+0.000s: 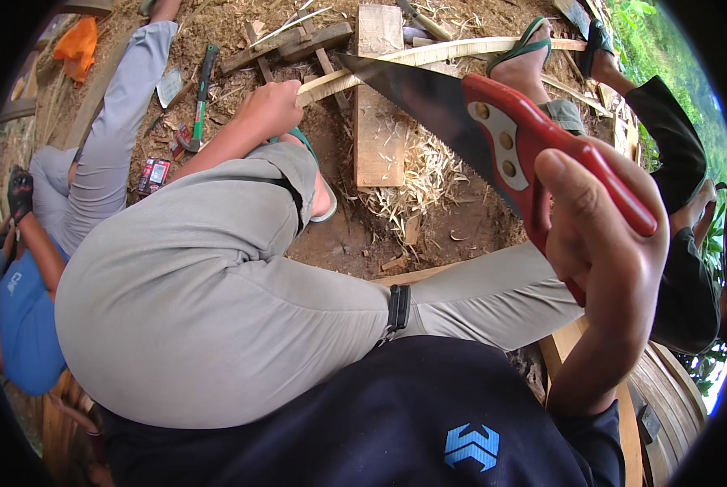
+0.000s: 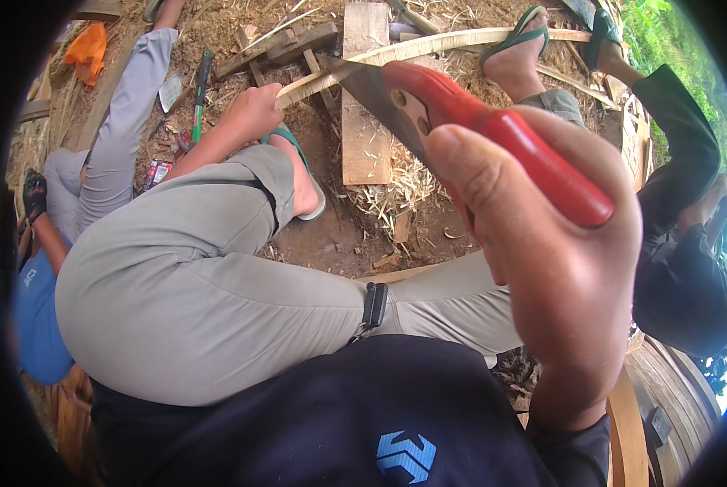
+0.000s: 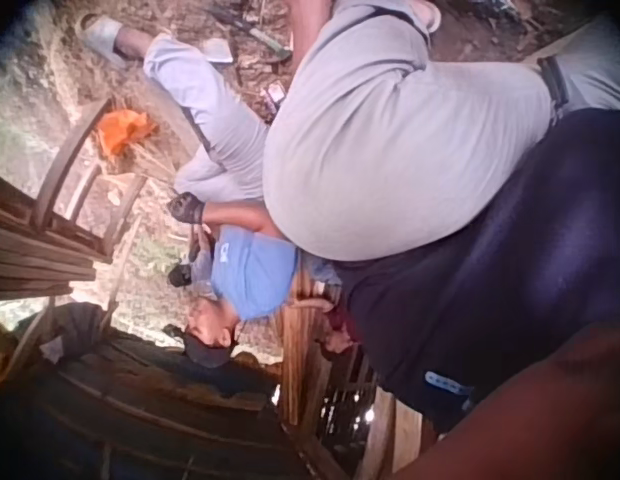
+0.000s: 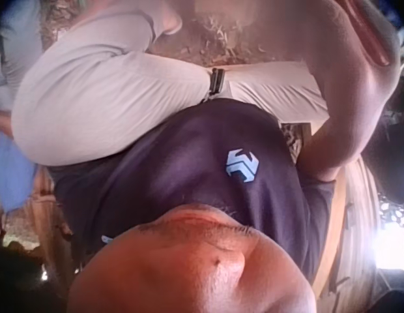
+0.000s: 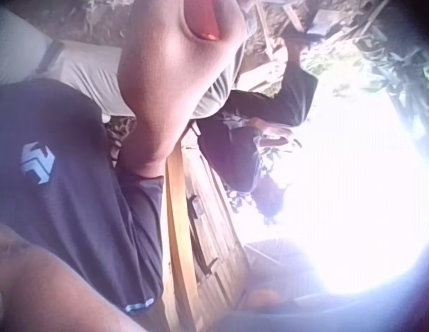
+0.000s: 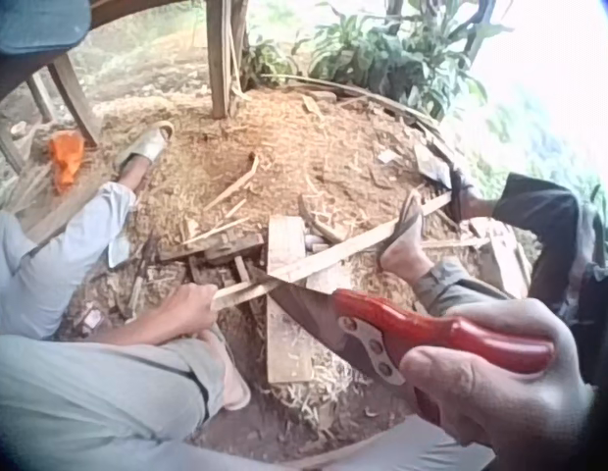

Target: The person sits on the ground and uses a red hand saw to cut a thin wooden strip. The strip is held in place by the person's feet and rests on a small wooden block. The person saws back and forth repeatedly to cut through the wood.

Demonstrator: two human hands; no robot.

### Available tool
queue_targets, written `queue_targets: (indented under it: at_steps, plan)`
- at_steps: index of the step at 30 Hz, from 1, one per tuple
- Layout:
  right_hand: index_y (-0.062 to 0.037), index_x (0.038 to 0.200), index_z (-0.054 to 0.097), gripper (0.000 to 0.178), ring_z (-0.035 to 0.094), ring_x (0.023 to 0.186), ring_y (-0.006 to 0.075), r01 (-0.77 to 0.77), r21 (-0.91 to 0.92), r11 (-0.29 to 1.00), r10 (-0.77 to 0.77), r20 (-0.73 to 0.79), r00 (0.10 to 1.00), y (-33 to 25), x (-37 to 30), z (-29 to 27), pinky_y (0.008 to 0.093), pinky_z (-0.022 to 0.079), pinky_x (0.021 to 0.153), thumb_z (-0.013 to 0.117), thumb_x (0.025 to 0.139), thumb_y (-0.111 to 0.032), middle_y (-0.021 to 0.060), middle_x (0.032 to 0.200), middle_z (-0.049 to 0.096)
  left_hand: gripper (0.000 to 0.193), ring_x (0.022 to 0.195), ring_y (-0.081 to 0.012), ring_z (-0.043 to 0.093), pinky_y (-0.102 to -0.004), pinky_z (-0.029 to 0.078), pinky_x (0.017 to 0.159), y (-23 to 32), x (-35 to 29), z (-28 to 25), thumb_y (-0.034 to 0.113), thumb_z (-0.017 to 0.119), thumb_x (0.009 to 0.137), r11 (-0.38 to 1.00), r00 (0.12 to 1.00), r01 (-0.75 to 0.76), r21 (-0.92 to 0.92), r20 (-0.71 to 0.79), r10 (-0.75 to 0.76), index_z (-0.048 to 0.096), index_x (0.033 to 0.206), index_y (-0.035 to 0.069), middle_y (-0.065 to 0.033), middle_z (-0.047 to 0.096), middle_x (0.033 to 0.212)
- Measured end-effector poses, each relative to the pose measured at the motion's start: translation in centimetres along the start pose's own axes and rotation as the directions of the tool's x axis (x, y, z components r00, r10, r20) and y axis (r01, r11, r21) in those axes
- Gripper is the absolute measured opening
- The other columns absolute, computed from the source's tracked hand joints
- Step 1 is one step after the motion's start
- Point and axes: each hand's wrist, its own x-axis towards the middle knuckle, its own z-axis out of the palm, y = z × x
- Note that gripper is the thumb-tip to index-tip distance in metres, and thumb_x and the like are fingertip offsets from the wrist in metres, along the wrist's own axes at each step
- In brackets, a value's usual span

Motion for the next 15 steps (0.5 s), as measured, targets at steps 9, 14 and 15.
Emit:
queue_targets:
  at_steps: [9, 14, 15]
  plan:
    - [0.0006, 0.085, 0.06, 0.016, 0.057, 0.048, 0.0265, 0.351, -0.081, 0.933, -0.33, 0.193, 0.924, 8.2, -1.0, 3.8, 0.0384, 0.042, 0.049, 0.073, 0.09, -0.007, 0.015, 0.061, 0.055, 0.026, 0.101, -0.0465, 0.069, -0.0574, 0.053, 0.086, 0.7, 0.5, -0.8, 0.016, 0.059, 0.085, 0.999, 0.999, 0.025, 0.043, 0.024, -0.026, 0.066, 0.108, 0.006, -0.0263, 0.072, 0.103]
    - [0.0017, 0.085, 0.064, 0.017, 0.052, 0.049, 0.0168, 0.37, -0.099, 0.924, -0.356, 0.131, 0.925, 11.0, 1.5, 4.2, 0.0336, 0.041, 0.049, 0.072, 0.092, -0.011, 0.011, 0.059, 0.054, 0.025, 0.099, -0.0473, 0.069, -0.058, 0.053, 0.085, 0.8, -0.1, -0.8, 0.016, 0.06, 0.084, 0.999, 1.0, 0.02, 0.05, 0.006, -0.02, 0.066, 0.106, 0.006, -0.0269, 0.072, 0.102]
    - [0.0011, 0.084, 0.065, 0.017, 0.047, 0.052, 0.0099, 0.323, -0.003, 0.946, -0.321, 0.107, 0.941, 12.5, 2.2, 3.5, 0.0299, 0.038, 0.049, 0.072, 0.094, -0.012, 0.0065, 0.059, 0.053, 0.024, 0.098, -0.0476, 0.068, -0.058, 0.053, 0.086, 0.8, 0.0, -0.9, 0.015, 0.06, 0.084, 0.999, 1.0, 0.02, 0.035, 0.011, -0.02, 0.066, 0.104, 0.005, -0.0277, 0.072, 0.101]
